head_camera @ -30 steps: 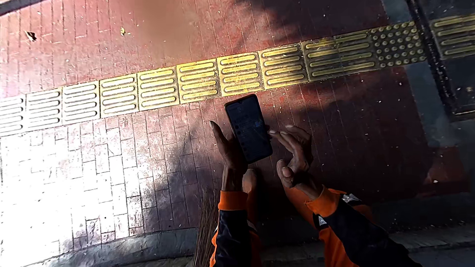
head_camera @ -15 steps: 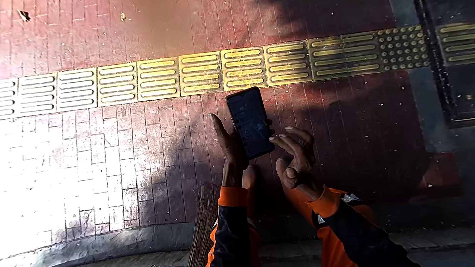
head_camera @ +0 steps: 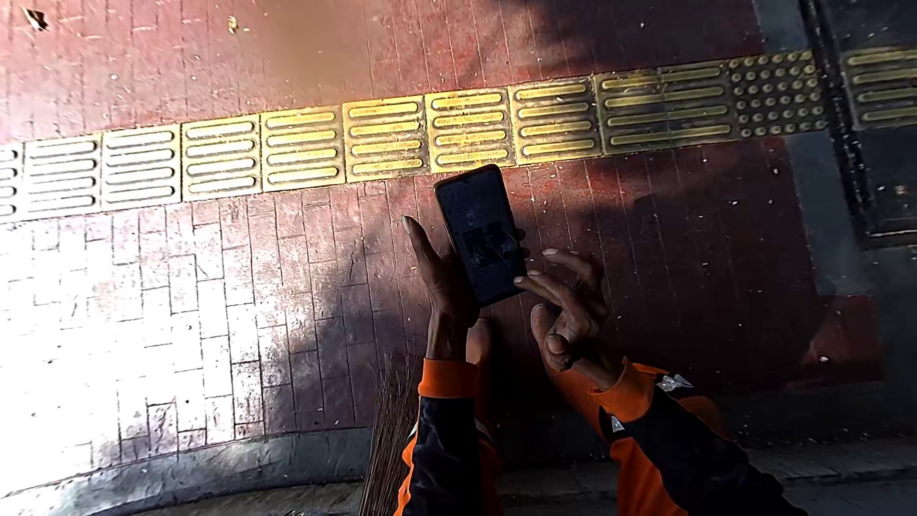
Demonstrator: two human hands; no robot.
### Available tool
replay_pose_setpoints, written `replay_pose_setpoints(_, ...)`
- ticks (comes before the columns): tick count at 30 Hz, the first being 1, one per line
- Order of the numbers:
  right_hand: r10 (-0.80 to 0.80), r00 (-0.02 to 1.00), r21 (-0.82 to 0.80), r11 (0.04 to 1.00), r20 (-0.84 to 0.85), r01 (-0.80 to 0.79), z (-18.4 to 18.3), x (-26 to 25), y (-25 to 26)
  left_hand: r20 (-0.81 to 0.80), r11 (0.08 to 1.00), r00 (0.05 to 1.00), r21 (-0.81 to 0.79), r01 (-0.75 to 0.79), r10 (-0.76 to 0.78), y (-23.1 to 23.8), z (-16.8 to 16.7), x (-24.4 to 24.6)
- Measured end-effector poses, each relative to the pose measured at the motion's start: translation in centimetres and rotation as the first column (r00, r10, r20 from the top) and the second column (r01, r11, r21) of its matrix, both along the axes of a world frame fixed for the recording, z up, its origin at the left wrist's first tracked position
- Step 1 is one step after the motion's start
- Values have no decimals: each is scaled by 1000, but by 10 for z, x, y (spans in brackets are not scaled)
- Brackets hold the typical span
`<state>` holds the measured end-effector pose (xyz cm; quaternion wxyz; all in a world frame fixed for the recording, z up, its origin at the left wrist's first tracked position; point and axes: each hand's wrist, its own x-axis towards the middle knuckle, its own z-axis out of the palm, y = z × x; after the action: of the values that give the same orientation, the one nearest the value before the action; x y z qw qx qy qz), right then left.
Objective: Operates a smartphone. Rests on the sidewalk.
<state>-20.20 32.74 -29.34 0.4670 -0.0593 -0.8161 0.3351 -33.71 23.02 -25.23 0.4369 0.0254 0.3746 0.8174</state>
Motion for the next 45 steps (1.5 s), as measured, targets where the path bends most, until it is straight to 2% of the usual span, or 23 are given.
replay_pose_setpoints(5, 46, 996, 27, 998, 72, -48, -1, 0, 1, 4, 1000, 1000, -17, -20, 21, 0, 2, 0)
replay_pose_setpoints(8, 23, 999, 60, 998, 44, -25, 0, 0, 2, 3, 1000, 1000, -3, -12, 12, 0, 2, 1)
replay_pose_setpoints(24, -45, 998, -30, 998, 32, 46, 2, -3, 6, -2, 1000, 1000, -25, 6, -6, 3, 0, 1)
replay_pose_setpoints(28, -27, 999, -30, 999, 30, 27, 2, -2, 5, -17, 1000, 1000, -23, 2, -3, 4, -2, 0)
replay_pose_setpoints(35, 27, 999, -40, 999, 38, -26, 5, -2, -3, 12, 988, 998, -141, -64, 66, 8, 5, 6)
replay_pose_setpoints(45, 96, 993, -26, 995, 63, -95, 6, -2, -12, -22, 990, 998, -129, -55, 52, 9, 4, 7)
